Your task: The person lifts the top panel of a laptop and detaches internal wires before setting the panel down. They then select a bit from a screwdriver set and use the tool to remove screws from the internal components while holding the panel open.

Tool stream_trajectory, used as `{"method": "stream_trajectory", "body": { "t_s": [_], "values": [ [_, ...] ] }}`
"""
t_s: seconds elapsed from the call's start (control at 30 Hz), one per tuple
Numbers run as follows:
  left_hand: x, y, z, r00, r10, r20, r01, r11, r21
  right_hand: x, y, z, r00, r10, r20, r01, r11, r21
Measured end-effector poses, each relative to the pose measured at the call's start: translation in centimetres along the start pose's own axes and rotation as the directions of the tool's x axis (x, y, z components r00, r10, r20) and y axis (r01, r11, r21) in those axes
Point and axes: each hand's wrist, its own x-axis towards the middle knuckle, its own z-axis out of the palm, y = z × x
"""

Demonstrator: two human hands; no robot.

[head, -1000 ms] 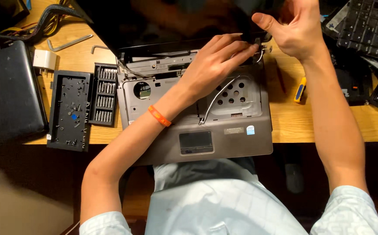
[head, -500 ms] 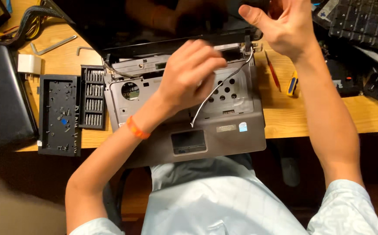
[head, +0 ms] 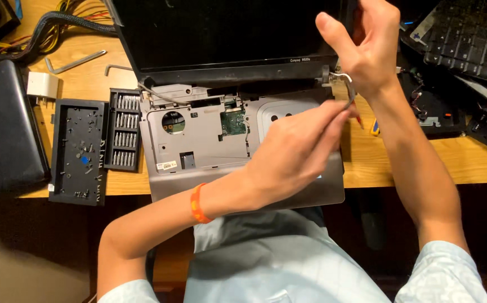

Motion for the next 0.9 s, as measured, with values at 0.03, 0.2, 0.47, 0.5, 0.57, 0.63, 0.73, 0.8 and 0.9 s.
{"method": "stream_trajectory", "body": {
  "t_s": [0.03, 0.2, 0.47, 0.5, 0.57, 0.63, 0.73, 0.8, 0.9],
  "values": [
    [0.3, -0.1, 0.5, 1.000, -0.004, 0.000, 0.004, 1.000, 0.000, 0.2, -1.4, 0.4, 1.000, 0.003, 0.002, -0.003, 1.000, 0.002],
    [1.1, -0.4, 3.7, 0.996, 0.018, 0.088, -0.038, 0.973, 0.228, 0.2, -5.7, 1.2, 0.999, 0.014, -0.052, -0.021, 0.991, -0.135],
    [1.4, -4.3, 5.5, 0.974, -0.063, 0.217, -0.042, 0.893, 0.448, 1.2, -7.4, -0.1, 0.994, -0.062, 0.089, 0.076, 0.984, -0.162],
    [1.4, -4.8, 5.7, 0.974, -0.067, 0.216, -0.041, 0.887, 0.460, 1.3, -7.9, -0.1, 0.995, 0.014, 0.096, -0.006, 0.996, -0.088],
    [1.6, -4.9, 6.3, 0.974, -0.065, 0.219, -0.043, 0.890, 0.455, 0.7, -6.1, -0.6, 0.995, 0.015, 0.098, -0.003, 0.993, -0.116],
    [1.8, -5.2, 6.8, 0.974, -0.063, 0.218, -0.042, 0.894, 0.447, 0.4, -5.4, -1.0, 0.994, 0.018, 0.106, -0.002, 0.989, -0.146],
    [1.4, -6.3, 7.0, 0.975, -0.042, 0.218, -0.071, 0.871, 0.486, 0.5, -6.3, -0.7, 0.993, -0.032, 0.118, 0.056, 0.976, -0.209],
    [0.8, -7.2, 6.8, 0.965, -0.068, 0.255, -0.087, 0.830, 0.551, 0.7, -7.2, -0.3, 0.995, -0.011, 0.102, 0.022, 0.994, -0.110],
    [-0.1, -6.9, 6.1, 0.954, -0.087, 0.286, -0.092, 0.826, 0.556, 0.0, -5.4, -0.7, 0.987, -0.085, 0.136, 0.089, 0.996, -0.025]
  ]
}}
